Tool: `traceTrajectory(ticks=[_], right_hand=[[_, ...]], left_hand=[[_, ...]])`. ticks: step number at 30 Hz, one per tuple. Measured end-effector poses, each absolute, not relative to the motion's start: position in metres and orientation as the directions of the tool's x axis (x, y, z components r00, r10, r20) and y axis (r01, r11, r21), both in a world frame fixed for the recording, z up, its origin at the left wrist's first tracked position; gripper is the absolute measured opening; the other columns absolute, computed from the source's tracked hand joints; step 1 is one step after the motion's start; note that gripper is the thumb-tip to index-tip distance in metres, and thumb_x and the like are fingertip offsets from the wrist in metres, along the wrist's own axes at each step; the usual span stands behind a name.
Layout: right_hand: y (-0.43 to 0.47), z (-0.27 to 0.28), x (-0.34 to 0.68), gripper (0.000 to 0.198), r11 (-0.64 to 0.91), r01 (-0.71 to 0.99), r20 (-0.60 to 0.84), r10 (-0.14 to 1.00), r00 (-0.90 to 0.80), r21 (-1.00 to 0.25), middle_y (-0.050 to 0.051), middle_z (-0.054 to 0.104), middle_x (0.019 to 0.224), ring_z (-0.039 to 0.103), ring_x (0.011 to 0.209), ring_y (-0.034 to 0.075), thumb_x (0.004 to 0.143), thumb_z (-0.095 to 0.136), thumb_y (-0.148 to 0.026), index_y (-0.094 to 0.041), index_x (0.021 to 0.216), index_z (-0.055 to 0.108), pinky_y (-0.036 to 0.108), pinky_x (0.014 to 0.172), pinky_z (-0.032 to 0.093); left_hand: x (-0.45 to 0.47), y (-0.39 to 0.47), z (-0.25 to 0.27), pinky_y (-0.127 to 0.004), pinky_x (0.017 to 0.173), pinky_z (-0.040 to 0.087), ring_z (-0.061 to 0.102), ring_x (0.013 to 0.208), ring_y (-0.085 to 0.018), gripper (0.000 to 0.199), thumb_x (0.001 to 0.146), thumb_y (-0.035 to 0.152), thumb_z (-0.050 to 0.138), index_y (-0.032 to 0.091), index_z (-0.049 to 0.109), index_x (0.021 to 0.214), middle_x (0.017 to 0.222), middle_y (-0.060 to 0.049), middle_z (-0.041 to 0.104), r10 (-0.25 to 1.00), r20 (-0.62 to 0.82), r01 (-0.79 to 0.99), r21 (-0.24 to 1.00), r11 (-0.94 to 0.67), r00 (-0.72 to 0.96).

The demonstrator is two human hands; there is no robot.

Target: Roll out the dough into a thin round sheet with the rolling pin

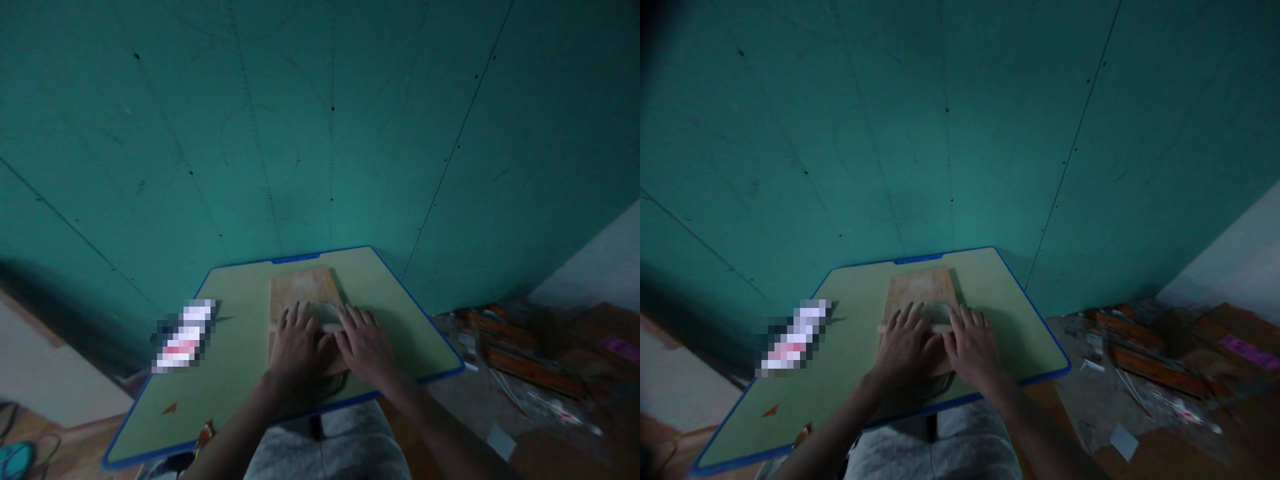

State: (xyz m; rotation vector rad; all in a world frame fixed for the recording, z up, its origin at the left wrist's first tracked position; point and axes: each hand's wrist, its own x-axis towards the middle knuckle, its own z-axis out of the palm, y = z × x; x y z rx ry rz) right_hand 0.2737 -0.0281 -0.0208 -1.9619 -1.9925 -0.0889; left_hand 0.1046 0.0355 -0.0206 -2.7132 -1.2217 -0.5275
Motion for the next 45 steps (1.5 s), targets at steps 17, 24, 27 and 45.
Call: traceTrajectory(ticks=[17, 24, 27, 45], right_hand=[[-0.102, -0.057, 0.203, 0.024, 0.441, 0.760, 0.587, 0.804, -0.099, -0.476, 0.003, 0.068, 0.090, 0.062, 0.086, 0.022, 0.082, 0.052, -0.005, -0.022, 0.093, 0.062, 0.036, 0.078, 0.048], [-0.111, -0.059, 0.190, 0.022, 0.439, 0.731, 0.602, 0.797, -0.048, -0.523, 0.003, 0.066, 0.086, 0.061, 0.083, 0.020, 0.085, 0.051, -0.004, -0.022, 0.091, 0.061, 0.031, 0.075, 0.046], [-0.121, -0.059, 0.183, 0.022, 0.424, 0.717, 0.571, 0.820, -0.045, -0.553, 0.002, 0.064, 0.085, 0.062, 0.082, 0.019, 0.083, 0.052, -0.004, -0.023, 0.088, 0.061, 0.031, 0.074, 0.047], [-0.035, 0.002, 0.248, 0.027, 0.481, 0.724, 0.650, 0.758, -0.059, -0.495, 0.013, 0.066, 0.126, 0.060, 0.123, 0.026, 0.099, 0.045, -0.027, -0.022, 0.118, 0.064, 0.046, 0.103, 0.051]], left_hand=[[-0.016, 0.026, -0.018, -0.023, 0.036, 0.037, 0.045, 0.038, -0.013, 0.049, 0.077, 0.072, 0.050, 0.023, 0.045, 0.076, 0.051, 0.008, 0.044, 0.993, 0.094, 0.336, 0.940, -0.064, -0.072], [-0.020, 0.017, -0.020, -0.022, 0.037, 0.038, 0.045, 0.039, -0.011, 0.050, 0.069, 0.067, 0.062, 0.020, 0.054, 0.084, 0.052, 0.009, 0.046, 0.993, -0.006, 0.163, 0.986, 0.025, -0.115], [-0.019, 0.013, -0.017, -0.021, 0.036, 0.036, 0.044, 0.039, -0.011, 0.050, 0.067, 0.066, 0.063, 0.020, 0.054, 0.085, 0.052, 0.010, 0.046, 0.993, -0.024, 0.131, 0.991, 0.039, -0.113], [0.055, -0.028, -0.003, -0.035, 0.086, 0.056, 0.065, 0.105, -0.025, 0.071, 0.081, 0.004, 0.044, 0.019, 0.038, 0.150, 0.123, -0.014, 0.065, 0.851, 0.251, 0.676, 0.522, -0.520, 0.461]])
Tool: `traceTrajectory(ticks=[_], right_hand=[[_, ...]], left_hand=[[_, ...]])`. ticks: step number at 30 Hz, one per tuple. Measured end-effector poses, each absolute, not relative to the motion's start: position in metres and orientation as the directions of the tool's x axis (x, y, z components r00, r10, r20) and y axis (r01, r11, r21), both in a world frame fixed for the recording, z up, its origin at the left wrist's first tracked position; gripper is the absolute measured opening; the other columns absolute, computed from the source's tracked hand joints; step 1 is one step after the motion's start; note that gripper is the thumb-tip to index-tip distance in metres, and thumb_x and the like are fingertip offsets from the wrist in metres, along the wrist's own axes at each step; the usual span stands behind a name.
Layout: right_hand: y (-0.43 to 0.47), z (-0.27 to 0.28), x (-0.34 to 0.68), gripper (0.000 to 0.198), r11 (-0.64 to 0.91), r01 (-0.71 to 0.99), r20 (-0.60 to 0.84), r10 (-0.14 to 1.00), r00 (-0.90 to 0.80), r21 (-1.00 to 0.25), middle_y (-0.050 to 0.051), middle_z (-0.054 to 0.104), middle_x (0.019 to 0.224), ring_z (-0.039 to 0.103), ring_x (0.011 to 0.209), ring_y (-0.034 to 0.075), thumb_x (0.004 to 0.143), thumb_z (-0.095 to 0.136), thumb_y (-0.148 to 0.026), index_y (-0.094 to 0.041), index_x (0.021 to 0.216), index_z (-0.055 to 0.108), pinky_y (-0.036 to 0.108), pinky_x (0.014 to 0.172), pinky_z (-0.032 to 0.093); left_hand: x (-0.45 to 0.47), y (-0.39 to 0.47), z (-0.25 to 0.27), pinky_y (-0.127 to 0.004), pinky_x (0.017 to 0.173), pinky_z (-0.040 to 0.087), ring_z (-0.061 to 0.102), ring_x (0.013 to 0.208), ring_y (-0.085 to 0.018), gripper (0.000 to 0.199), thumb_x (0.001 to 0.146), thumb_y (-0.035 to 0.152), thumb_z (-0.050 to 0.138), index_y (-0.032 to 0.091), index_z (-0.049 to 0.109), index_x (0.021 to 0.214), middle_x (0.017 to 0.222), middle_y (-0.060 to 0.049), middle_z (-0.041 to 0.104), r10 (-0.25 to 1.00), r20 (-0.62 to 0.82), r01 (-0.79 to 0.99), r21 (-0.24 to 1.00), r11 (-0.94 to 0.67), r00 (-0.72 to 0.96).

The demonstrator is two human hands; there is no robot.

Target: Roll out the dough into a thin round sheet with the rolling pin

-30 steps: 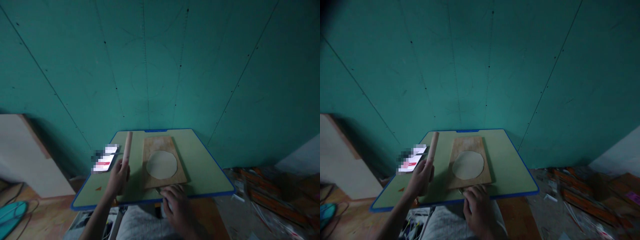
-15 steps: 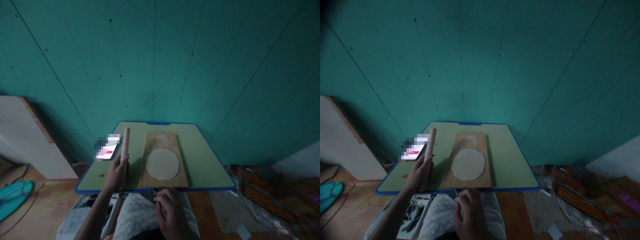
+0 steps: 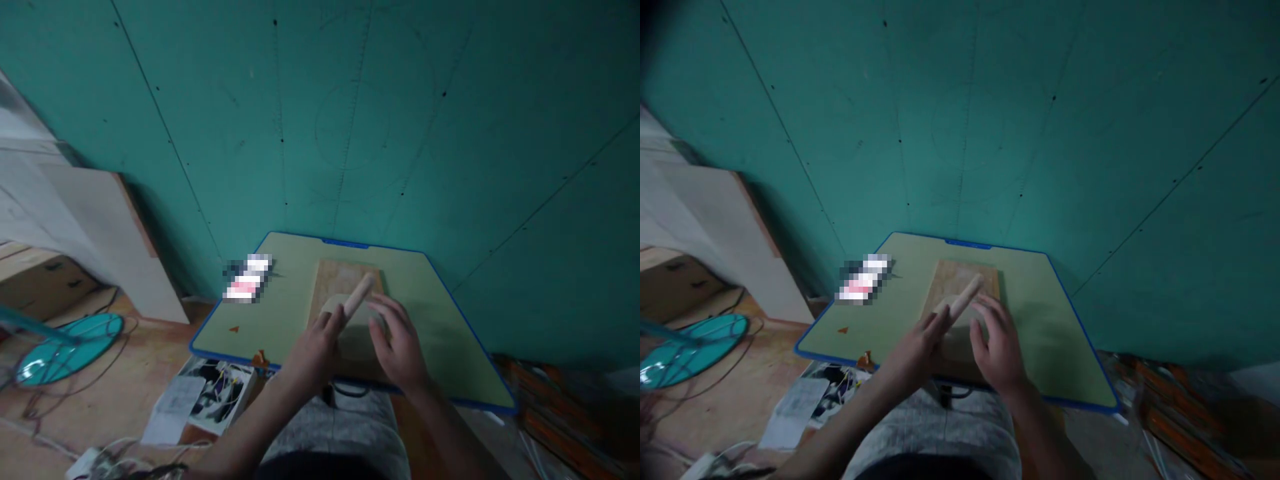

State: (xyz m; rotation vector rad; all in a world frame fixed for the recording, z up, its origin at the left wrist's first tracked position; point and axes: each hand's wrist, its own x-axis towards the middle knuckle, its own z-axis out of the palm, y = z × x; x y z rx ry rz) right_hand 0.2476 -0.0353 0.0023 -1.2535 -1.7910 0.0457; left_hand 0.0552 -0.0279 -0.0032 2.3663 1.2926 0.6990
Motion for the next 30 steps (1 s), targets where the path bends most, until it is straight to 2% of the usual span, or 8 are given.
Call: traceTrajectory(ticks=[3, 6, 9, 12, 18, 23, 26, 30], right_hand=[[-0.001, -0.007, 0.242, 0.032, 0.480, 0.754, 0.572, 0.803, -0.171, -0.448, 0.014, 0.067, 0.126, 0.058, 0.126, 0.027, 0.100, 0.040, -0.027, -0.020, 0.120, 0.065, 0.049, 0.108, 0.047], [0.011, -0.021, 0.234, 0.034, 0.470, 0.822, 0.468, 0.834, -0.293, -0.322, 0.015, 0.069, 0.126, 0.055, 0.130, 0.030, 0.099, 0.040, -0.025, -0.016, 0.116, 0.068, 0.056, 0.114, 0.039], [0.011, -0.027, 0.230, 0.036, 0.459, 0.862, 0.395, 0.848, -0.354, -0.213, 0.015, 0.065, 0.134, 0.051, 0.134, 0.032, 0.097, 0.041, -0.020, -0.014, 0.118, 0.070, 0.057, 0.116, 0.034], [0.012, -0.024, 0.227, 0.042, 0.456, 0.874, 0.329, 0.861, -0.387, -0.165, 0.016, 0.060, 0.141, 0.048, 0.137, 0.031, 0.091, 0.043, -0.014, -0.013, 0.125, 0.068, 0.056, 0.118, 0.029], [0.035, -0.014, 0.204, 0.049, 0.485, 0.850, 0.248, 0.866, -0.435, -0.203, 0.012, 0.061, 0.142, 0.048, 0.136, 0.027, 0.088, 0.046, -0.016, -0.017, 0.133, 0.063, 0.051, 0.119, 0.025], [0.070, -0.006, 0.165, 0.047, 0.467, 0.849, 0.164, 0.884, -0.438, -0.247, 0.010, 0.062, 0.140, 0.051, 0.131, 0.024, 0.090, 0.046, -0.018, -0.019, 0.135, 0.062, 0.045, 0.117, 0.027], [0.087, 0.001, 0.141, 0.042, 0.453, 0.859, 0.125, 0.892, -0.435, -0.238, 0.009, 0.064, 0.134, 0.054, 0.126, 0.023, 0.092, 0.045, -0.019, -0.020, 0.129, 0.065, 0.041, 0.113, 0.032], [0.084, 0.006, 0.141, 0.038, 0.448, 0.863, 0.116, 0.894, -0.433, -0.233, 0.008, 0.066, 0.132, 0.056, 0.124, 0.023, 0.092, 0.047, -0.019, -0.022, 0.124, 0.068, 0.040, 0.110, 0.036]], left_hand=[[0.070, -0.026, -0.001, -0.040, 0.096, 0.055, 0.061, 0.116, -0.027, 0.058, 0.085, 0.003, 0.046, 0.018, 0.048, 0.141, 0.124, -0.014, 0.066, 0.809, 0.259, 0.702, 0.403, -0.588, 0.528], [0.063, -0.034, 0.002, -0.042, 0.099, 0.054, 0.063, 0.115, -0.027, 0.045, 0.089, 0.005, 0.046, 0.017, 0.054, 0.132, 0.123, -0.014, 0.068, 0.807, 0.225, 0.722, 0.363, -0.589, 0.546], [0.048, -0.050, -0.004, -0.044, 0.106, 0.051, 0.057, 0.129, -0.028, 0.053, 0.091, 0.006, 0.047, 0.017, 0.045, 0.142, 0.138, -0.014, 0.061, 0.779, 0.245, 0.688, 0.369, -0.625, 0.577], [0.037, -0.062, -0.018, -0.052, 0.114, 0.044, 0.045, 0.142, -0.031, 0.066, 0.090, 0.004, 0.047, 0.017, 0.032, 0.152, 0.150, -0.016, 0.052, 0.756, 0.283, 0.663, 0.364, -0.654, 0.590], [0.022, -0.063, -0.038, -0.059, 0.115, 0.041, 0.043, 0.144, -0.031, 0.060, 0.097, 0.013, 0.047, 0.022, 0.033, 0.154, 0.148, -0.016, 0.054, 0.788, 0.352, 0.658, 0.433, -0.615, 0.505], [0.001, -0.053, -0.039, -0.065, 0.113, 0.041, 0.046, 0.141, -0.036, 0.043, 0.100, 0.025, 0.048, 0.021, 0.051, 0.143, 0.142, -0.015, 0.059, 0.859, 0.372, 0.735, 0.458, -0.500, 0.352], [-0.010, -0.049, -0.036, -0.059, 0.113, 0.043, 0.051, 0.138, -0.033, 0.036, 0.102, 0.030, 0.046, 0.020, 0.058, 0.135, 0.137, -0.014, 0.063, 0.882, 0.345, 0.760, 0.462, -0.457, 0.321], [-0.008, -0.056, -0.034, -0.056, 0.113, 0.045, 0.050, 0.139, -0.033, 0.041, 0.101, 0.029, 0.049, 0.018, 0.052, 0.140, 0.141, -0.017, 0.059, 0.872, 0.366, 0.740, 0.476, -0.476, 0.326]])
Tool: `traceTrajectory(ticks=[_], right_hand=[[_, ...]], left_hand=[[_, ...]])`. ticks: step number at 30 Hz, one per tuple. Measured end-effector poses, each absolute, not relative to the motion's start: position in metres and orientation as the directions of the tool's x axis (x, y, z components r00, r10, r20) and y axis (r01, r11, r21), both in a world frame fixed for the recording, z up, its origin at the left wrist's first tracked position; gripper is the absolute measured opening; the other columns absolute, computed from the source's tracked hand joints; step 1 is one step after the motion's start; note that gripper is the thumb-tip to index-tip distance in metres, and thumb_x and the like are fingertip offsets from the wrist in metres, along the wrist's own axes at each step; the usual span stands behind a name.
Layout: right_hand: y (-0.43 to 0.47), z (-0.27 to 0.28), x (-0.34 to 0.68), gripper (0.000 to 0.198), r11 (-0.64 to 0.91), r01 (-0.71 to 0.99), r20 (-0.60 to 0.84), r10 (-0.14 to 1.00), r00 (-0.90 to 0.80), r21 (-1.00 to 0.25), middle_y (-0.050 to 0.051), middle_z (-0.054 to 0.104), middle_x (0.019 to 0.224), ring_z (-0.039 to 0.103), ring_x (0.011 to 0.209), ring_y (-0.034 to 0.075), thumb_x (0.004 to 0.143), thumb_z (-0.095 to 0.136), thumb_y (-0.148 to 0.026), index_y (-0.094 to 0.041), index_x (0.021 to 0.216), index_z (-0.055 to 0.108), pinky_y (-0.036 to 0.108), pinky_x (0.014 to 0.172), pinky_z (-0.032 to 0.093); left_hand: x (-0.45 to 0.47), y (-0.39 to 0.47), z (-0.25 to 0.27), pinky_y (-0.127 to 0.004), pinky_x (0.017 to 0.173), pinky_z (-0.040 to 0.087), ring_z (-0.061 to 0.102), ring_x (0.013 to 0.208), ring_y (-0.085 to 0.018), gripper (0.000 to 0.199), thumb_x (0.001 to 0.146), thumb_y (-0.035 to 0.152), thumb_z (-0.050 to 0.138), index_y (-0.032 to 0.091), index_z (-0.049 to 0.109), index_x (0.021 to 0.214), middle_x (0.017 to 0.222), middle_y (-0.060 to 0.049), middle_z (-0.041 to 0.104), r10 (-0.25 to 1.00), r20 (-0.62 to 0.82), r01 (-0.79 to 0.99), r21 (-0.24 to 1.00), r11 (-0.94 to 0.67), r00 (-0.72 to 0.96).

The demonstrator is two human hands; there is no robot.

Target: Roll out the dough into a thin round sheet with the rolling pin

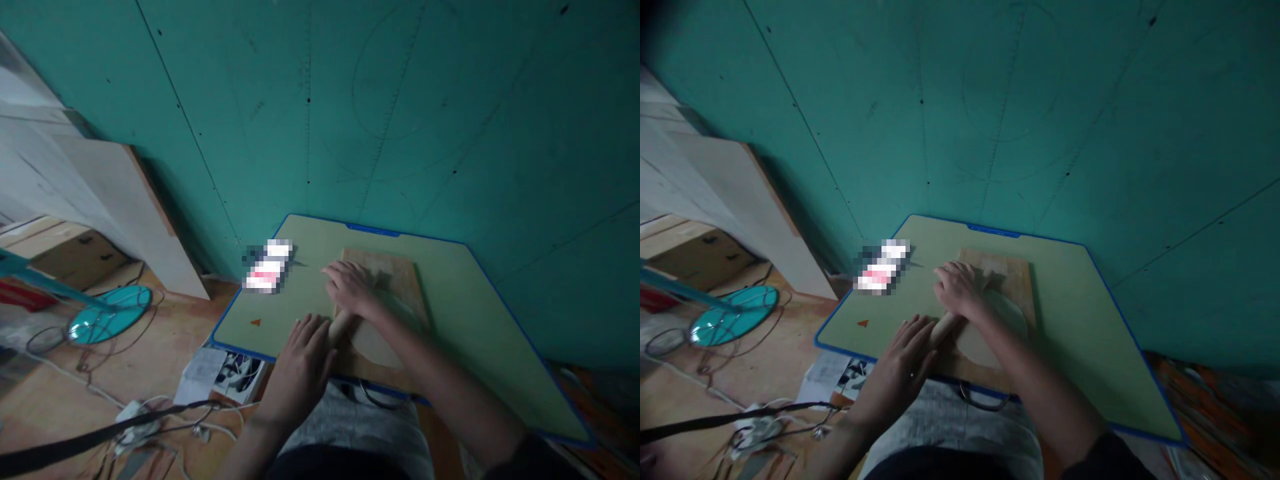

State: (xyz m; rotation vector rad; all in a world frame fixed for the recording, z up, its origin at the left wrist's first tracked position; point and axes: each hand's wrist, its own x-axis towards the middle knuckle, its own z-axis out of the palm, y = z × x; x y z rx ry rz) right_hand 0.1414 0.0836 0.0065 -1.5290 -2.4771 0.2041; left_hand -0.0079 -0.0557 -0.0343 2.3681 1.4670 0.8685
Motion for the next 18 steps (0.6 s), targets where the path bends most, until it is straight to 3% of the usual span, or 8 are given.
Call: traceTrajectory(ticks=[4, 10, 15, 18], right_hand=[[0.043, -0.004, 0.191, 0.041, 0.496, 0.848, 0.160, 0.867, -0.472, -0.188, 0.009, 0.062, 0.140, 0.049, 0.134, 0.026, 0.092, 0.047, -0.021, -0.020, 0.129, 0.067, 0.045, 0.118, 0.029], [-0.002, -0.011, 0.250, 0.054, 0.547, 0.828, 0.204, 0.830, -0.519, -0.120, 0.013, 0.034, 0.163, 0.021, 0.153, 0.029, 0.096, 0.038, -0.023, -0.016, 0.150, 0.046, 0.057, 0.121, 0.022], [0.042, -0.004, 0.198, 0.050, 0.558, 0.817, 0.113, 0.830, -0.547, -0.146, 0.009, 0.046, 0.156, 0.033, 0.148, 0.026, 0.098, 0.041, -0.026, -0.021, 0.146, 0.052, 0.051, 0.123, 0.018], [0.078, 0.000, 0.156, 0.049, 0.519, 0.836, 0.056, 0.854, -0.518, -0.180, 0.009, 0.048, 0.155, 0.039, 0.145, 0.023, 0.101, 0.040, -0.030, -0.020, 0.148, 0.049, 0.045, 0.121, 0.023]], left_hand=[[0.015, -0.071, -0.031, -0.054, 0.111, 0.047, 0.043, 0.144, -0.032, 0.058, 0.098, 0.028, 0.053, 0.023, 0.037, 0.153, 0.152, -0.017, 0.048, 0.823, 0.390, 0.626, 0.535, -0.568, 0.413], [0.038, -0.076, -0.021, -0.059, 0.118, 0.036, 0.040, 0.146, -0.031, 0.055, 0.095, 0.026, 0.057, 0.023, 0.045, 0.148, 0.152, -0.015, 0.049, 0.743, 0.398, 0.486, 0.573, -0.660, 0.539], [0.011, -0.072, -0.027, -0.060, 0.112, 0.043, 0.043, 0.143, -0.033, 0.053, 0.097, 0.025, 0.053, 0.025, 0.044, 0.149, 0.149, -0.015, 0.052, 0.792, 0.419, 0.565, 0.554, -0.611, 0.445], [-0.010, -0.074, -0.034, -0.055, 0.107, 0.051, 0.049, 0.139, -0.032, 0.049, 0.097, 0.023, 0.052, 0.025, 0.046, 0.146, 0.146, -0.016, 0.053, 0.810, 0.466, 0.617, 0.533, -0.578, 0.356]])
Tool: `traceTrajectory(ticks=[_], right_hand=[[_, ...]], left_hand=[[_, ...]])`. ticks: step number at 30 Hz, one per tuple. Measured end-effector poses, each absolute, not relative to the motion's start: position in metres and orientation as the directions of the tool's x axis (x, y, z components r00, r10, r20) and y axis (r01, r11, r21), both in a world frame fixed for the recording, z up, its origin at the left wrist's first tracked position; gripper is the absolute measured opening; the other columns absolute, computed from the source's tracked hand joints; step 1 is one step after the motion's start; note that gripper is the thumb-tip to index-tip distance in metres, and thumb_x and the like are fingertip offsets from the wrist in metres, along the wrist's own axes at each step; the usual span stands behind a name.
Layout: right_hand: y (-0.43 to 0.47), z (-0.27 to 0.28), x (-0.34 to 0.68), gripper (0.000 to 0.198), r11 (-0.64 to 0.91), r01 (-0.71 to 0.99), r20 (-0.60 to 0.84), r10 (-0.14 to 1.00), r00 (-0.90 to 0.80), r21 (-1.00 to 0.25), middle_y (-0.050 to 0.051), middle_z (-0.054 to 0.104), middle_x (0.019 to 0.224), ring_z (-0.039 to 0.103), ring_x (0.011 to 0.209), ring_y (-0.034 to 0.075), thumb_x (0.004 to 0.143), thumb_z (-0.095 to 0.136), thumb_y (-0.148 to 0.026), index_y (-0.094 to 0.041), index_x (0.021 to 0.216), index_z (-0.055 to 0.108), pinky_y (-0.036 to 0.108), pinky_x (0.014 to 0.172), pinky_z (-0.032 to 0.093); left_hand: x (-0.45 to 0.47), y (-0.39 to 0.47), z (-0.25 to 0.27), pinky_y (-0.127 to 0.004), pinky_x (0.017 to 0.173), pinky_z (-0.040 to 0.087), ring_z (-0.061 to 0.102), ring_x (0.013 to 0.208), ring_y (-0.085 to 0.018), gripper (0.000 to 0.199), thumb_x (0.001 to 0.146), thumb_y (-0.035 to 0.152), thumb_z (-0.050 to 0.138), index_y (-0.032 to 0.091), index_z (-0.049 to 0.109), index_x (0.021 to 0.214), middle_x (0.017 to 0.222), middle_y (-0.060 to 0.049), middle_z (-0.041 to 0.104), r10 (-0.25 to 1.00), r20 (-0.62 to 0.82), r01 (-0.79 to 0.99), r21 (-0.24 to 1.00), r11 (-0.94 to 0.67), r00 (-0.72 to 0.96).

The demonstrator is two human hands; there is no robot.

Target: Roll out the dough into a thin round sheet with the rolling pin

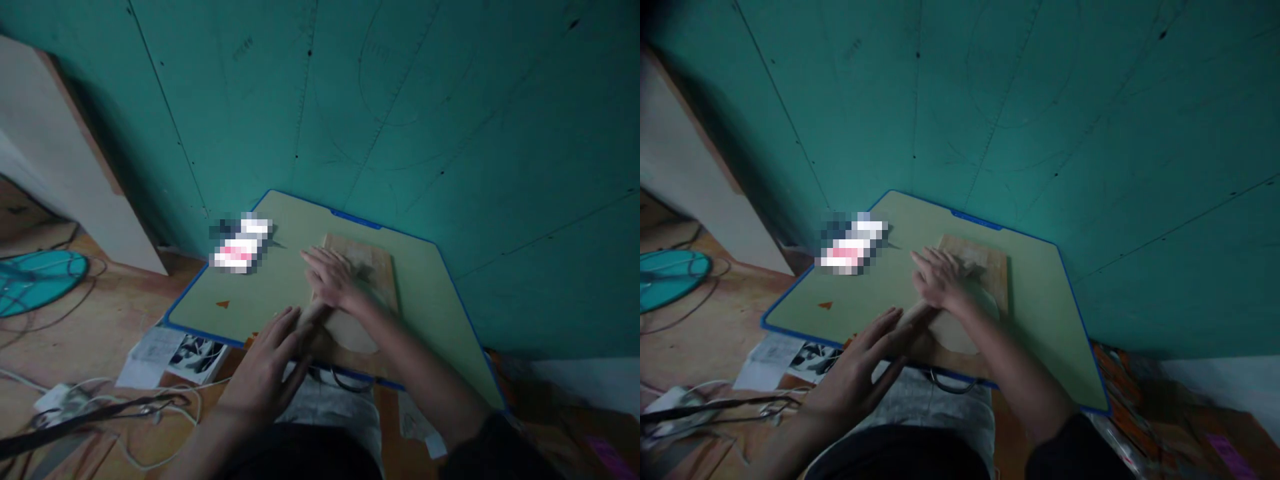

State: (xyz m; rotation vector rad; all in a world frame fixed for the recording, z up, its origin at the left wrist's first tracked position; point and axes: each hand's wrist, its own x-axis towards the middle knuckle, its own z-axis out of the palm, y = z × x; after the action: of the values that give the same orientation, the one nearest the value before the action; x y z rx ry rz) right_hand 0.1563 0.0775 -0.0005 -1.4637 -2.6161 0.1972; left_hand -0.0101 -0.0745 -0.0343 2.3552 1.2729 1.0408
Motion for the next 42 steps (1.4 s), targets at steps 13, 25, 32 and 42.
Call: traceTrajectory(ticks=[13, 25, 32, 42], right_hand=[[0.010, -0.010, 0.219, 0.047, 0.527, 0.839, 0.190, 0.845, -0.500, -0.138, 0.013, 0.043, 0.158, 0.029, 0.150, 0.027, 0.099, 0.042, -0.029, -0.018, 0.143, 0.055, 0.053, 0.122, 0.022], [0.051, -0.003, 0.174, 0.051, 0.522, 0.838, 0.138, 0.852, -0.504, -0.159, 0.013, 0.052, 0.151, 0.039, 0.146, 0.028, 0.103, 0.040, -0.042, -0.019, 0.145, 0.054, 0.050, 0.123, 0.019], [0.082, 0.005, 0.133, 0.048, 0.411, 0.887, 0.099, 0.912, -0.398, -0.210, 0.012, 0.051, 0.152, 0.045, 0.141, 0.026, 0.102, 0.044, -0.041, -0.020, 0.142, 0.057, 0.045, 0.119, 0.029], [-0.039, -0.016, 0.228, 0.040, 0.540, 0.822, 0.422, 0.798, -0.430, -0.182, 0.016, 0.063, 0.138, 0.056, 0.132, 0.029, 0.101, 0.043, -0.029, -0.012, 0.128, 0.067, 0.050, 0.112, 0.044]], left_hand=[[-0.014, -0.071, -0.027, -0.046, 0.105, 0.053, 0.059, 0.129, -0.028, 0.034, 0.101, 0.034, 0.048, 0.024, 0.057, 0.132, 0.142, -0.013, 0.058, 0.867, 0.407, 0.630, 0.601, -0.492, 0.289], [-0.037, -0.044, -0.026, -0.047, 0.106, 0.051, 0.061, 0.124, -0.027, 0.037, 0.104, 0.041, 0.039, 0.020, 0.064, 0.121, 0.133, -0.013, 0.064, 0.927, 0.323, 0.614, 0.697, -0.369, 0.191], [-0.045, -0.053, -0.021, -0.040, 0.097, 0.056, 0.067, 0.115, -0.024, 0.031, 0.103, 0.034, 0.044, 0.021, 0.056, 0.128, 0.128, -0.013, 0.066, 0.926, 0.325, 0.667, 0.648, -0.367, 0.194], [-0.002, -0.063, -0.020, -0.039, 0.097, 0.056, 0.065, 0.117, -0.023, 0.044, 0.100, 0.011, 0.045, 0.024, 0.048, 0.142, 0.131, -0.010, 0.065, 0.799, 0.354, 0.694, 0.400, -0.599, 0.486]])
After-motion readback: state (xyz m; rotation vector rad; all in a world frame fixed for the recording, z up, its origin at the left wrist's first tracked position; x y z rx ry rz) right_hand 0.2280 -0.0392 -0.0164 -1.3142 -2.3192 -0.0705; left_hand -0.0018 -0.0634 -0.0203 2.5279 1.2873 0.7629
